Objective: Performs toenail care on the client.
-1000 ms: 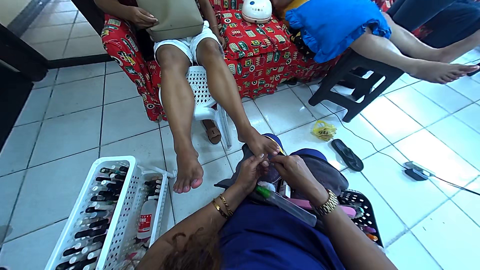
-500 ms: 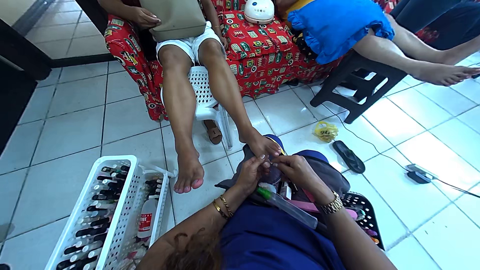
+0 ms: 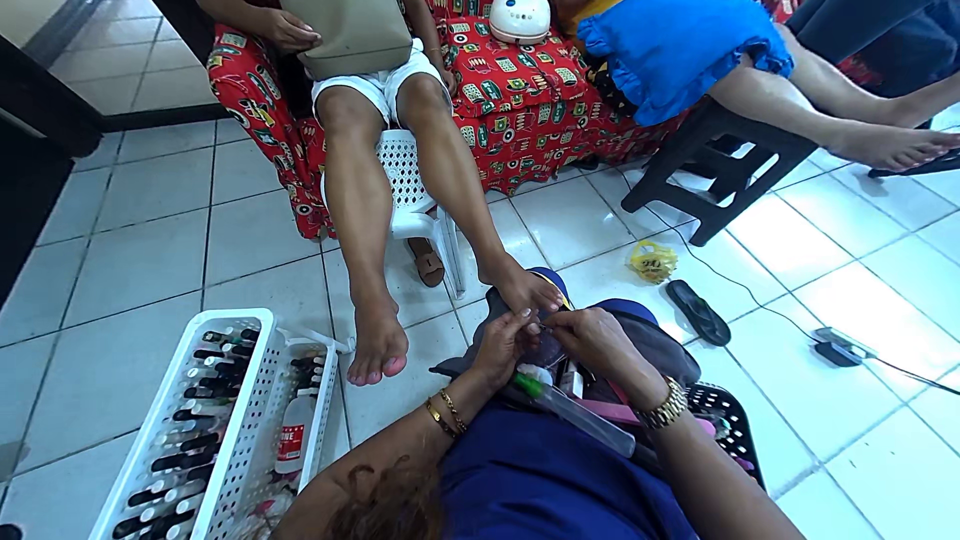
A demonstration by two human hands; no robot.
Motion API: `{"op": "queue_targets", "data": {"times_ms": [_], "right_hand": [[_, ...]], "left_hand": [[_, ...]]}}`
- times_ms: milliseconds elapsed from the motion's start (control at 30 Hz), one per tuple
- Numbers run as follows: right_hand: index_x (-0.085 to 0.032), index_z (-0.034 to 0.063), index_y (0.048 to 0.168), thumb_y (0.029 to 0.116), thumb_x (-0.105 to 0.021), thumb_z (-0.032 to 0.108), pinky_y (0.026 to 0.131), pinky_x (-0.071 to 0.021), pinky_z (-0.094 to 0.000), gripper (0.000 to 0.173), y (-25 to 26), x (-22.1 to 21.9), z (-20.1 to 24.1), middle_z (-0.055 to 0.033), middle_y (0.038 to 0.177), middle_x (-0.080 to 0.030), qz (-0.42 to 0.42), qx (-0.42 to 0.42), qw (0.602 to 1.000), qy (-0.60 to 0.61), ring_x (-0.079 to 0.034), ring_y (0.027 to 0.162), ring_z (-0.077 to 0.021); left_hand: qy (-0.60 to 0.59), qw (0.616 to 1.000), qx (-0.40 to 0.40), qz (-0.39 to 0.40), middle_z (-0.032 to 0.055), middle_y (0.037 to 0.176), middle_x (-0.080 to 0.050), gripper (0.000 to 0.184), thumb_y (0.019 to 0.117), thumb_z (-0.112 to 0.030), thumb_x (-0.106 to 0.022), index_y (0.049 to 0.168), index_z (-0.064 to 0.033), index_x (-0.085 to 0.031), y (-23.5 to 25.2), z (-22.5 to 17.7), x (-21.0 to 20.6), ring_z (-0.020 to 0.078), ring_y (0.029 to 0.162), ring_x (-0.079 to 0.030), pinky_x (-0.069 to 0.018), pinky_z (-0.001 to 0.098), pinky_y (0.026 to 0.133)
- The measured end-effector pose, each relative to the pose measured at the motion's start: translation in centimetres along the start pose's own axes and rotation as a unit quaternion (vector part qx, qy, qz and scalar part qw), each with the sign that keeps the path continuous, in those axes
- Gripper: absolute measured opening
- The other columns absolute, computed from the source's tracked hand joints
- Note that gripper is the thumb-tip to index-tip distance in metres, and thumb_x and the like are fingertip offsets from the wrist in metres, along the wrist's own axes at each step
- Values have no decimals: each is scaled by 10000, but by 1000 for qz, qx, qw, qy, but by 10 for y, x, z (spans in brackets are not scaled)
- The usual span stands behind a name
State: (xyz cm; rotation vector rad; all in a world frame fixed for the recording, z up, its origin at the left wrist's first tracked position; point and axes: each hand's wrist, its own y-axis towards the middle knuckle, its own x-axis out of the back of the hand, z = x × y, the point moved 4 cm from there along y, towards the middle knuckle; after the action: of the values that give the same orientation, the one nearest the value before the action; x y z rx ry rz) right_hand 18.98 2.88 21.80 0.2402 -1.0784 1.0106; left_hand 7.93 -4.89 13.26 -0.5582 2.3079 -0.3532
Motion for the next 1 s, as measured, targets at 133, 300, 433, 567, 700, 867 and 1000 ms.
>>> {"op": "queue_targets", "data": {"times_ms": [133, 300, 433, 567, 700, 867, 1000], "right_hand": [[-747, 39, 1175, 1052, -463, 129, 909, -492, -572, 322, 2, 1, 3, -197, 1029, -739, 8, -1, 1000, -20, -692, 1011, -379], [-747, 9, 1148, 1048, -465, 112, 919, -486, -574, 317, 2, -2, 7, -221, 1030, -736, -6, 11, 999, -32, -688, 1029, -402], [-740, 4, 1142, 1052, -448, 115, 905, -486, -581, 325, 2, -4, 7, -228, 1016, -731, -6, 7, 999, -41, -686, 1025, -412], [-732, -16, 1129, 1057, -442, 109, 899, -487, -576, 323, 2, -8, 5, -236, 991, -728, -17, 16, 999, -30, -689, 1003, -415], [-730, -31, 1125, 1050, -442, 86, 895, -497, -570, 319, 1, -11, 2, -240, 982, -729, -39, 33, 999, -5, -696, 988, -413], [-736, -45, 1098, 1032, -461, 64, 865, -511, -548, 303, 1, -13, -3, -234, 948, -731, -77, 59, 995, 36, -705, 916, -384], [-725, -29, 1133, 1042, -467, 86, 721, -532, -405, 297, 1, -13, -11, -165, 862, -703, -68, 42, 991, 103, -641, 688, -222]], "left_hand": [[2, 1000, 2, -1, 28, 747, -646, 200, 1086, -120, -464, 1039, 15, -604, 1, 1, 0, 84, 630, -640, -565, 218, 640], [5, 1000, 5, -3, 26, 744, -644, 203, 1088, -124, -462, 1041, 17, -601, 0, 1, 0, 82, 625, -639, -565, 215, 636], [6, 1000, 2, -5, 26, 743, -642, 204, 1088, -125, -462, 1040, 16, -602, 0, 1, 0, 81, 623, -637, -565, 216, 638], [6, 1000, 1, -4, 28, 748, -649, 201, 1088, -124, -463, 1043, 15, -601, 0, 1, 0, 83, 628, -644, -569, 218, 645], [9, 1000, -3, -3, 30, 752, -644, 212, 1091, -119, -450, 1043, 21, -602, 1, 1, 1, 83, 628, -637, -565, 217, 642], [3, 1000, -3, 0, 29, 750, -649, 206, 1089, -121, -457, 1034, 14, -602, 2, 2, 1, 84, 631, -642, -566, 216, 642], [-5, 1000, -6, 5, 29, 744, -649, 213, 1091, -114, -446, 1001, 6, -598, 3, 3, 2, 88, 631, -645, -569, 220, 648]]}}
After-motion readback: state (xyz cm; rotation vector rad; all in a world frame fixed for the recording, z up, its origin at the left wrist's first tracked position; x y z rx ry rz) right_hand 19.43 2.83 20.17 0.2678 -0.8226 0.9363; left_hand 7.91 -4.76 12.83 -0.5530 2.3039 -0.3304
